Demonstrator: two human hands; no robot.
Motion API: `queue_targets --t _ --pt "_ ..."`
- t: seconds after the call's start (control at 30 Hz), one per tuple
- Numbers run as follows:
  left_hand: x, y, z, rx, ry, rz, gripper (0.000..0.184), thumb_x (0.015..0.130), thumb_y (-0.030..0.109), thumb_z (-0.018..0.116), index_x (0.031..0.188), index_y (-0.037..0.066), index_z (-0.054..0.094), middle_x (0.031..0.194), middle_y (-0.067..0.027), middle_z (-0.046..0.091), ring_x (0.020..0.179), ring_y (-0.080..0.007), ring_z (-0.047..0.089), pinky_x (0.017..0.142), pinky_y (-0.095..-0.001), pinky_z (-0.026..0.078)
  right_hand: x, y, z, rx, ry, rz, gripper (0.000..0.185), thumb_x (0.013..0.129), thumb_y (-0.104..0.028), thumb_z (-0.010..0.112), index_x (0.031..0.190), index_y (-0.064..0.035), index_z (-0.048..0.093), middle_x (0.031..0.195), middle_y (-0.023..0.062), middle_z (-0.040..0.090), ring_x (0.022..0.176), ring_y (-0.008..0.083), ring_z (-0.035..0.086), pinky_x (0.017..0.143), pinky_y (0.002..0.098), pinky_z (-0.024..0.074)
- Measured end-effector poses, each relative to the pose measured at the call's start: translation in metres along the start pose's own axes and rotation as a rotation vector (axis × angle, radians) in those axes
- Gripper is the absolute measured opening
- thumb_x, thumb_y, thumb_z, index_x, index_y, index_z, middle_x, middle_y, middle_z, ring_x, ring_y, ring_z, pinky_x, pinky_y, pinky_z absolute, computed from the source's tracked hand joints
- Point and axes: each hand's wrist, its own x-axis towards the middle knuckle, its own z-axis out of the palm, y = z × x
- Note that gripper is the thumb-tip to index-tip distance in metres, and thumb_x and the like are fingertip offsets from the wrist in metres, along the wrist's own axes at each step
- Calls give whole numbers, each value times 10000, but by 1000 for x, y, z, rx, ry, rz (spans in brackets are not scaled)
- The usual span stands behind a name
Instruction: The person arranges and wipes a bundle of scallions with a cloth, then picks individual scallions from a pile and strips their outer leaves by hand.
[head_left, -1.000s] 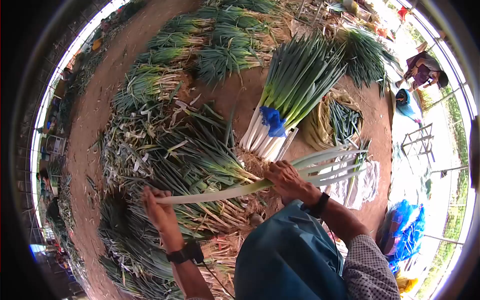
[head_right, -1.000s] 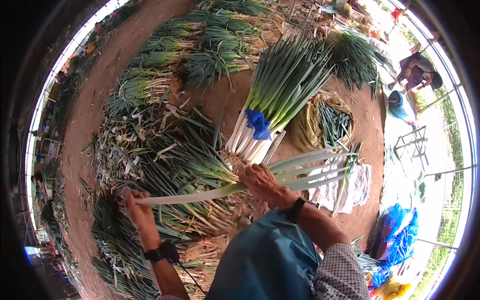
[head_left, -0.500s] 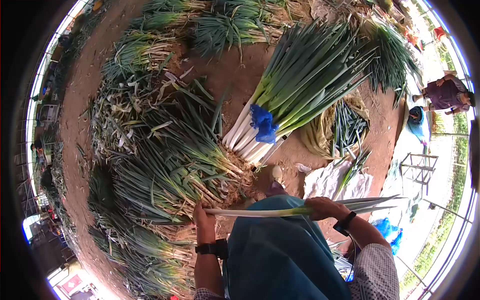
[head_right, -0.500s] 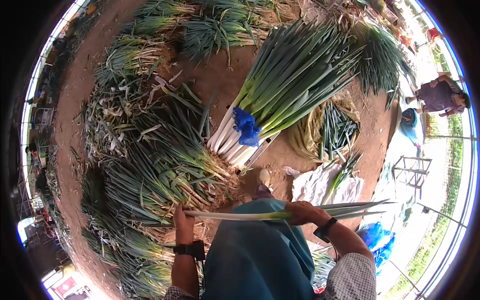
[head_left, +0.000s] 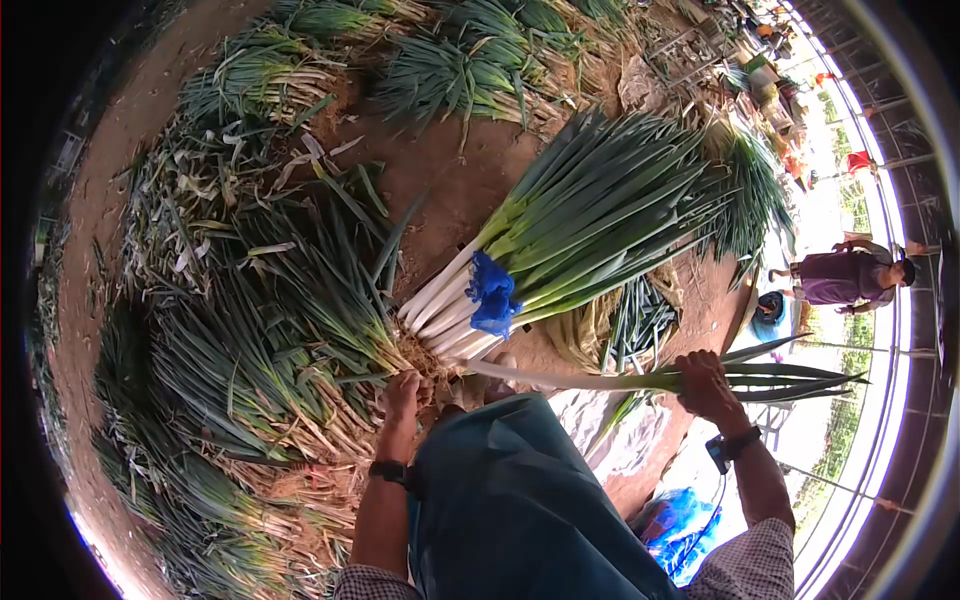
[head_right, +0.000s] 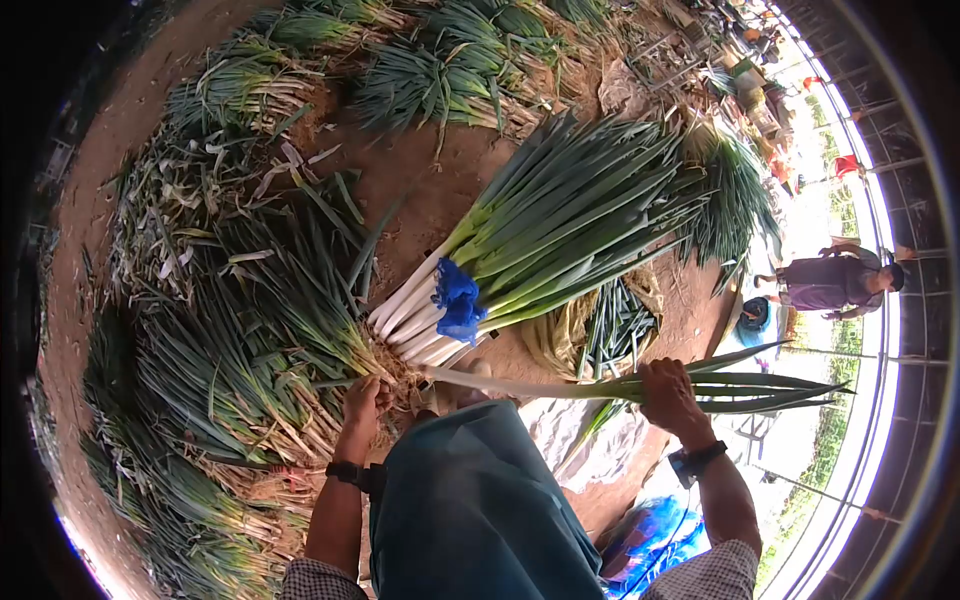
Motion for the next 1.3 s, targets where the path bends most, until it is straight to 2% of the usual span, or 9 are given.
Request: queue_targets --t 0.07,0.13,0.23,0.27,0.4,0.6,0.83,1.07,1.3 --pt "20 0 14 222 -16 31 426 1003 160 620 1370 -41 537 878 -100 662 722 -196 633 677 -355 544 10 28 -25 -94 -6 55 387 644 -69 764 994 -46 599 957 155 611 969 347 577 889 456 459" --pt "56 -17 38 678 -53 372 526 941 209 697 1387 -12 527 1084 -212 692 902 -334 708 781 -386 564 19 61 -40 -167 84 45 392 636 -61 764 987 -49 591 928 148 590 962 355 566 872 477 450" --pt "99 -42 96 1162 49 817 906 910 261 726 1605 112 165 1486 -308 410 1131 -477 620 926 -481 553 42 117 -51 -238 150 34 422 642 -23 722 1042 -58 592 900 154 584 913 382 566 828 494 455" --pt "70 10 135 1103 -51 399 975 914 294 726 1620 149 69 1499 -327 375 1169 -494 597 904 -505 562 54 133 -52 -268 164 32 408 654 -23 713 1042 -61 594 923 164 585 929 391 566 837 500 452" --pt "120 0 198 1035 -1 424 1171 804 374 829 1608 86 28 1511 -371 318 1295 -516 491 976 -504 528 116 198 -49 -346 167 -31 471 646 -46 768 1079 -50 582 1003 190 582 1009 426 550 907 522 444" --pt "167 -49 214 1140 266 713 555 810 102 760 1305 57 512 1162 -234 542 925 -434 619 772 -507 548 235 230 -36 -244 129 -113 633 644 14 758 1232 -31 531 1094 219 557 1048 435 538 930 513 449" --pt "63 -67 101 1076 440 663 381 824 -51 583 1196 32 594 1097 -208 556 951 -407 606 792 -494 514 326 177 -22 -192 19 -310 703 634 -16 801 1284 -43 535 1228 219 567 1188 425 521 1025 507 434" --pt "10 -87 1 1006 794 110 370 877 2 549 1234 33 640 1102 -218 589 979 -422 630 852 -493 506 391 104 11 -244 -104 -484 664 600 -42 817 1213 -30 562 1142 179 574 1145 393 530 987 498 436" --pt "47 -92 29 970 553 -70 296 911 247 678 1105 23 680 1048 -242 636 976 -442 630 844 -512 492 430 6 70 -321 -71 -643 667 651 -145 860 1233 -33 553 1114 157 572 1101 361 536 971 479 432"
